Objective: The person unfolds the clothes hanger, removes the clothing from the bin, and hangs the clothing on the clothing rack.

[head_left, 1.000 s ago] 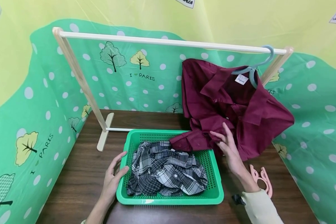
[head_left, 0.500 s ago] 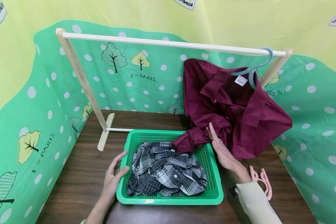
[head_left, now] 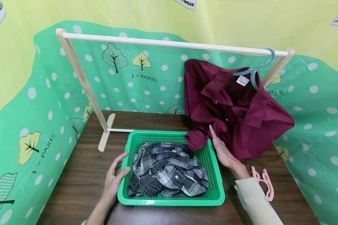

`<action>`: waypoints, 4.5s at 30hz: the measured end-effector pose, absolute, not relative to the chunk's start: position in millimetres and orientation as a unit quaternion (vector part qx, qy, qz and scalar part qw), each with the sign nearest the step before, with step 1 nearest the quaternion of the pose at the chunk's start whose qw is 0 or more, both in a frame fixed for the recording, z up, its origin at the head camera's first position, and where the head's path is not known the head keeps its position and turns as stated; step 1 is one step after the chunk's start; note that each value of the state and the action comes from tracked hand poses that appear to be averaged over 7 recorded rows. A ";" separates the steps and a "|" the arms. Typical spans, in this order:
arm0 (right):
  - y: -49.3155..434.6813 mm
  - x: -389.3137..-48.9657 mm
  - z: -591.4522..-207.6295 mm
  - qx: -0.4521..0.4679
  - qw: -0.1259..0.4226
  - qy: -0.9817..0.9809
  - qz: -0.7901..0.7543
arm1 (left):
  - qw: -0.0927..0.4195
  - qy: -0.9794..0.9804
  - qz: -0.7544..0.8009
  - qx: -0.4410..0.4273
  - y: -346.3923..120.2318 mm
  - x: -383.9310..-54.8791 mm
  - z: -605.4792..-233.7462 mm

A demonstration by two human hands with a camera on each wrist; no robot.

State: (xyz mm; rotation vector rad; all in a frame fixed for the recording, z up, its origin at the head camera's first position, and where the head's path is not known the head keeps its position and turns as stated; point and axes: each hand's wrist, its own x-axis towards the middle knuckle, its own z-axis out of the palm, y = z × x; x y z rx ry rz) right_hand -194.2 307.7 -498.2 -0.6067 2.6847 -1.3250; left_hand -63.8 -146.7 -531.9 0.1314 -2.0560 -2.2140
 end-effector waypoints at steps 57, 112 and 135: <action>271.1 -235.8 -470.1 -0.188 -0.011 0.821 -0.539 | 0.053 -0.676 -0.733 0.046 -148.4 -66.4 -535.9; 294.0 -48.0 -505.8 -0.130 -0.191 0.885 -0.404 | 0.042 -0.655 -0.753 0.037 -148.6 -64.8 -537.8; 445.2 -61.9 -496.6 0.265 -0.194 0.810 -0.486 | 0.034 -0.649 -0.759 0.034 -149.6 -65.1 -537.2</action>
